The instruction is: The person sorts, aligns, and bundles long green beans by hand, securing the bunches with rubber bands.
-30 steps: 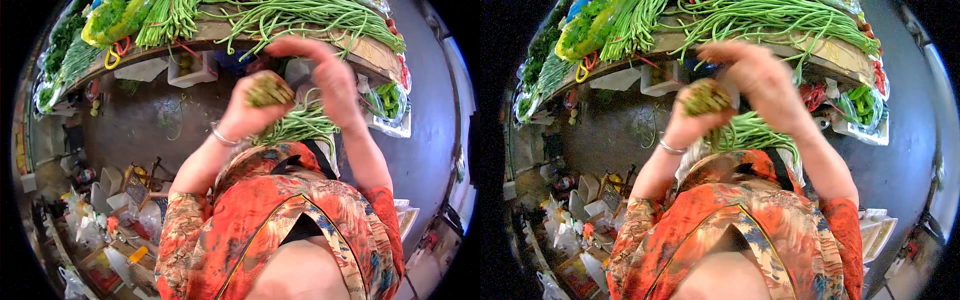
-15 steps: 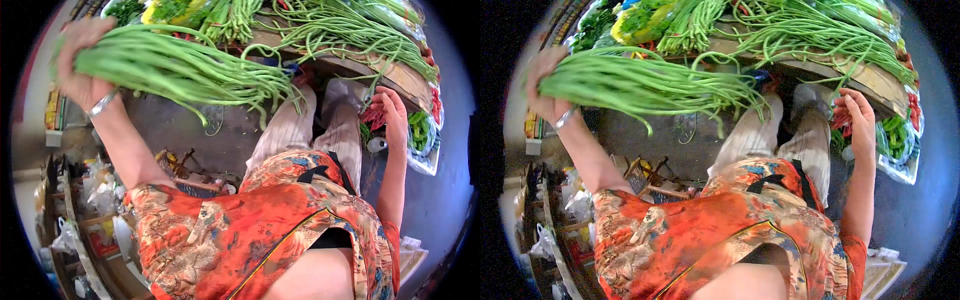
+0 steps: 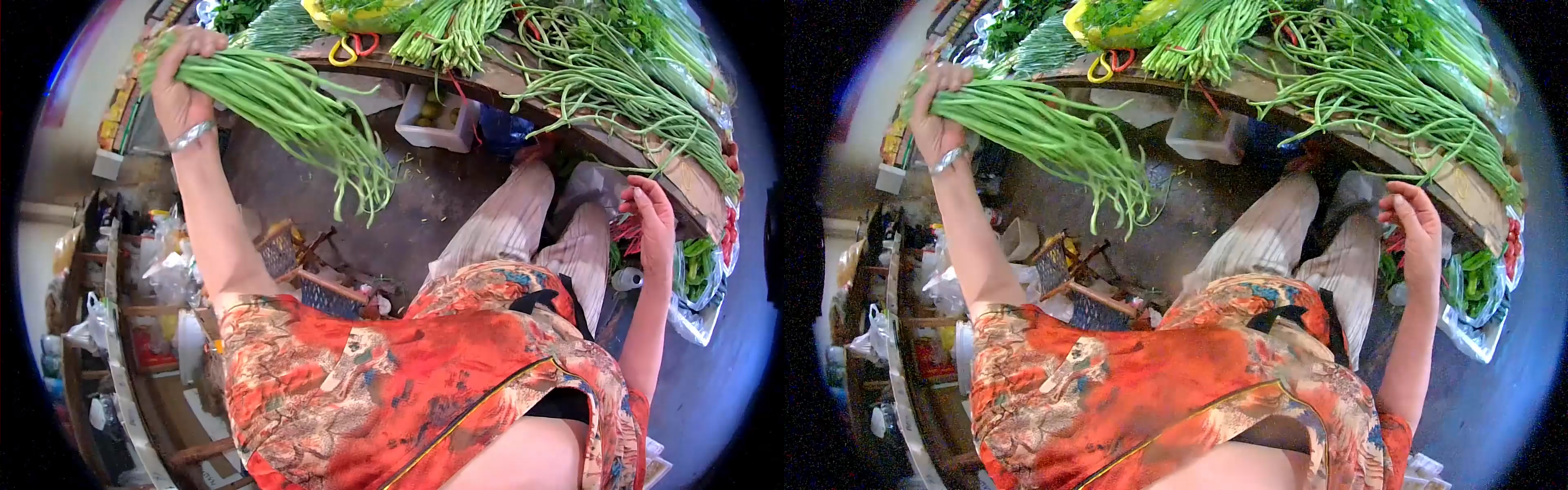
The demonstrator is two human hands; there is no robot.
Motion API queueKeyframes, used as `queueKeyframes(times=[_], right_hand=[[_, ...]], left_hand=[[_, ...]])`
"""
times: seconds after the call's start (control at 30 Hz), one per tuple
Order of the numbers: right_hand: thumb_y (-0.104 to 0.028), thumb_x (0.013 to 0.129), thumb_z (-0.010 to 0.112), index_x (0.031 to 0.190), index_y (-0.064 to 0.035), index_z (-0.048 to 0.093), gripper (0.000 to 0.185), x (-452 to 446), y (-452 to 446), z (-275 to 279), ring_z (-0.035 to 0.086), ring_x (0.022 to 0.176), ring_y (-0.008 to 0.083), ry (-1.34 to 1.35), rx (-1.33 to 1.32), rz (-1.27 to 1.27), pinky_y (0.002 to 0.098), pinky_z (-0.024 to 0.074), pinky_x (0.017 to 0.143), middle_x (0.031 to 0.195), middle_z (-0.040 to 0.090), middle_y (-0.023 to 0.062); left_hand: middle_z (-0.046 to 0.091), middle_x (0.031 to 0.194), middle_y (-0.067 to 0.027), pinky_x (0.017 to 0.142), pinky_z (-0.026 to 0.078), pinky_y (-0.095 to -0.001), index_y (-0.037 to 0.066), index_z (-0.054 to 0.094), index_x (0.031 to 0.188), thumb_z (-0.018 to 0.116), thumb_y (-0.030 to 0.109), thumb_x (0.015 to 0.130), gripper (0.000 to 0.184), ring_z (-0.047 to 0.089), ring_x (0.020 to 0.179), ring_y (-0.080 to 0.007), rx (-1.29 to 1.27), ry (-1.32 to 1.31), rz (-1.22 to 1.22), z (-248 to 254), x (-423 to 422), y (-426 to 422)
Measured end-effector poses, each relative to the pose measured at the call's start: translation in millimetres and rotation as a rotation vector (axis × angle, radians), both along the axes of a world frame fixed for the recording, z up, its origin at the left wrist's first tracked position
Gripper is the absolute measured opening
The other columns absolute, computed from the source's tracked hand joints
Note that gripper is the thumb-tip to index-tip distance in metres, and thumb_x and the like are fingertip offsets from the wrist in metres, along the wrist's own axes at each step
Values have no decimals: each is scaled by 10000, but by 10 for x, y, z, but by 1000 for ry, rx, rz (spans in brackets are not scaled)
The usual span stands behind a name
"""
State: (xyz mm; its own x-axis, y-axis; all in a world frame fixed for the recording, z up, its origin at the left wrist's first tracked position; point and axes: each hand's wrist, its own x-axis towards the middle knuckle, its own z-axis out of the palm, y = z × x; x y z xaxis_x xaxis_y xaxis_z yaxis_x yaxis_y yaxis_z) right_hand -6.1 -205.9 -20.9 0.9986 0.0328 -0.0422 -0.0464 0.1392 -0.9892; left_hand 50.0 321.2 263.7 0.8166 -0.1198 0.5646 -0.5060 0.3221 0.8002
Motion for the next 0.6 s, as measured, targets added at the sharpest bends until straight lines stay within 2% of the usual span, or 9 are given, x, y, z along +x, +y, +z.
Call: queueKeyframes(times=[0.03, 0.1, 0.17, 0.23, 0.3, 0.43, 0.5, 0.57, 0.6], right_hand=[[-153, 951, 537, 1116, -21, 605, 222, 10, 43, 15, 576, 783, 86, 7, -25, 37, 227, 468, 742, 906, 633, 32], [-154, 947, 541, 1121, -16, 602, 230, 44, 133, -15, 574, 782, 93, -13, -8, 110, 230, 466, 738, 916, 631, 37], [-138, 930, 560, 1131, -11, 597, 241, 64, 265, 35, 588, 822, 109, 37, -57, 120, 244, 472, 781, 944, 635, 50], [-128, 909, 585, 1168, -4, 581, 287, 135, 479, 156, 596, 905, 125, 6, 6, 203, 257, 466, 856, 1000, 634, 59], [-129, 882, 620, 1244, 5, 535, 396, 200, 757, 462, 580, 1068, 166, -156, -36, 291, 290, 439, 948, 1135, 618, 97], [-206, 756, 763, 1394, 12, 381, 775, 321, 1357, 1122, 438, 1293, 253, -607, -101, 407, 362, 329, 1081, 1370, 482, 181], [-276, 690, 825, 1433, 9, 313, 947, 285, 1616, 1322, 418, 1305, 272, -750, -75, 436, 366, 307, 1090, 1397, 445, 200], [-333, 660, 845, 1454, 3, 254, 1046, 207, 1803, 1381, 401, 1315, 284, -832, -108, 418, 374, 308, 1089, 1410, 417, 217], [-361, 641, 855, 1452, 2, 234, 1084, 188, 1909, 1358, 397, 1314, 292, -816, -16, 433, 380, 305, 1091, 1397, 422, 225]], left_hand=[[451, 739, -42, 759, 392, -362, 23, 485, 848, 603, 6, 826, 121, 457, 707, -174, 85, 43, 172, -25, -29, 22], [450, 741, -39, 757, 395, -361, 17, 478, 903, 605, 14, 830, 146, 462, 712, -175, 100, 9, 167, -8, -54, 71], [450, 742, -40, 757, 394, -357, 18, 479, 905, 604, 17, 833, 145, 463, 710, -179, -1, 11, -48, 3, -134, 34], [470, 742, -46, 781, 397, -351, 7, 507, 892, 612, 37, 843, 120, 476, 729, -175, 57, 40, -33, -26, -213, -173], [501, 763, -34, 758, 399, -325, 24, 525, 878, 618, 46, 834, 106, 475, 713, -159, 314, 36, 228, -140, -301, -610], [548, 730, -61, 726, 460, -324, -1, 551, 960, 634, 63, 842, 158, 549, 710, -175, 466, -26, 196, -376, -383, -1277], [654, 769, -65, 599, 510, -247, -9, 638, 936, 670, 8, 825, 117, 630, 664, -143, 367, -87, 136, -543, -396, -1570], [662, 792, -54, 633, 524, -232, -4, 641, 965, 671, -5, 827, 141, 635, 693, -128, 429, -32, 186, -615, -463, -1826], [666, 830, -41, 638, 528, -220, 2, 637, 973, 697, -5, 807, 177, 629, 698, -102, 676, -262, 241, -680, -452, -1887]])
